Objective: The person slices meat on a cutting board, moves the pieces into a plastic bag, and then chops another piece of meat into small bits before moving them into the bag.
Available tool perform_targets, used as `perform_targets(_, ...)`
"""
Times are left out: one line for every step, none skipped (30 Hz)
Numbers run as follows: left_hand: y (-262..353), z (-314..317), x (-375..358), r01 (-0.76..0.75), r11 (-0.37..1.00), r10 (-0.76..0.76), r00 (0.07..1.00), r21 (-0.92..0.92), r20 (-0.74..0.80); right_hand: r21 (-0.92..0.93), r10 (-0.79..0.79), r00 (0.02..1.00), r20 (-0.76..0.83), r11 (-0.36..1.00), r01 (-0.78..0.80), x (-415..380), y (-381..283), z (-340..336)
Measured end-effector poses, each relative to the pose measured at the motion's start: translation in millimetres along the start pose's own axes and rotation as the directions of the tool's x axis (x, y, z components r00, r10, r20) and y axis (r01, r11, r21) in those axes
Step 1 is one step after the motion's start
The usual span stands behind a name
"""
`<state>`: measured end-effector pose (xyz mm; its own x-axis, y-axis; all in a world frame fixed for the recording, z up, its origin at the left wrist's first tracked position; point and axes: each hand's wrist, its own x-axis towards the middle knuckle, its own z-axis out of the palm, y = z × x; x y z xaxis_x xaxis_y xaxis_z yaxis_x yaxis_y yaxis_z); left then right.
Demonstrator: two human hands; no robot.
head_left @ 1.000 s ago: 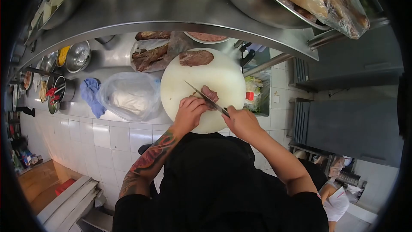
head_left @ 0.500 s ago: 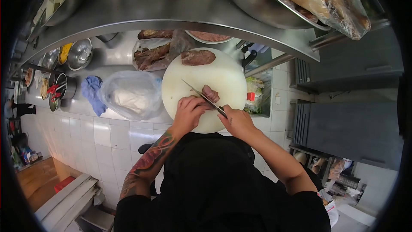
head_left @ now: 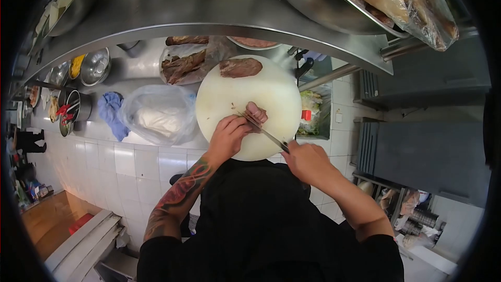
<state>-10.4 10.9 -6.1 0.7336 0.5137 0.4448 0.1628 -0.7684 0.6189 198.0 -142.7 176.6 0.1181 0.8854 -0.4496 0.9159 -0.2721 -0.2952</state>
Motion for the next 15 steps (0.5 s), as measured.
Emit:
perform_targets(-0.2, 0.1, 1.0, -0.001, 1.0, 0.001, 1.0, -0.009, -0.002, 0.001, 0.0, 1.0, 0.001, 1.0, 0.0, 16.3, -2.9, 7.1)
perform_targets(0.0, 0.3, 2.0, -0.002, 1.0, 0.002, 1.0, -0.017, -0.007, 0.038, -0.012, 1.0, -0.028, 0.999, 0.013, 36.9, -6.1, 16.7)
perform_targets(0.9, 0.4, 1.9, -0.002, 1.0, 0.001, 1.0, -0.015, -0.007, 0.075, -0.025, 0.998, -0.058, 0.997, 0.029, 47.0, -8.1, 21.9)
perform_targets(1.4, -0.1, 1.8, 0.009, 1.0, -0.009, 1.0, -0.023, -0.002, 0.077, -0.026, 0.998, -0.061, 0.997, 0.031, 43.1, -6.6, 20.4)
perform_targets(1.0, -1.0, 2.2, 0.018, 0.999, -0.018, 1.0, -0.033, 0.003, 0.066, -0.016, 0.999, -0.033, 0.998, 0.018, 34.1, -2.4, 16.3)
perform_targets(0.2, -1.0, 2.7, 0.015, 0.999, -0.015, 1.0, -0.034, 0.003, 0.051, -0.005, 1.0, -0.005, 0.999, 0.005, 24.5, 2.0, 11.3)
perform_targets(0.2, -0.3, 2.6, 0.012, 0.999, -0.013, 1.0, -0.038, -0.008, 0.047, -0.006, 1.0, -0.005, 0.999, 0.006, 12.8, 4.9, 4.6)
perform_targets(0.3, 0.2, 2.1, 0.013, 0.999, -0.014, 1.0, -0.041, -0.018, 0.047, 0.053, 0.996, 0.072, 0.997, -0.056, -0.2, 6.4, -2.4)
perform_targets(0.3, 0.2, 3.0, 0.017, 0.999, -0.018, 1.0, -0.036, -0.022, 0.044, 0.107, 0.983, 0.148, 0.992, -0.115, -4.6, 6.6, -5.7)
perform_targets(0.7, -1.3, 3.8, 0.02, 0.998, -0.021, 1.0, -0.061, -0.018, 0.049, 0.102, 0.984, 0.146, 0.993, -0.111, 6.0, 7.4, 9.2)
perform_targets(1.0, -3.2, 4.2, 0.02, 0.996, -0.021, 1.0, -0.087, -0.013, 0.08, 0.085, 0.995, 0.056, 0.993, -0.089, 25.5, 10.1, 37.9)
perform_targets(-0.5, -2.4, 3.1, 0.017, 0.996, -0.018, 1.0, -0.083, -0.015, 0.104, 0.067, 0.997, -0.036, 0.993, -0.063, 42.9, 11.6, 58.6)
perform_targets(-3.5, -0.8, 1.7, 0.015, 0.996, -0.016, 1.0, -0.091, -0.009, 0.093, 0.022, 0.995, -0.101, 0.996, -0.012, 54.9, 7.4, 62.9)
perform_targets(-5.9, -0.4, -0.5, 0.014, 0.995, -0.015, 1.0, -0.098, -0.003, 0.091, 0.012, 0.994, -0.108, 0.996, -0.002, 61.5, 8.1, 59.6)
perform_targets(-2.9, -3.7, -1.7, 0.011, 0.996, -0.011, 1.0, -0.093, 0.001, 0.102, 0.005, 0.995, -0.095, 0.995, 0.005, 64.0, 5.0, 52.9)
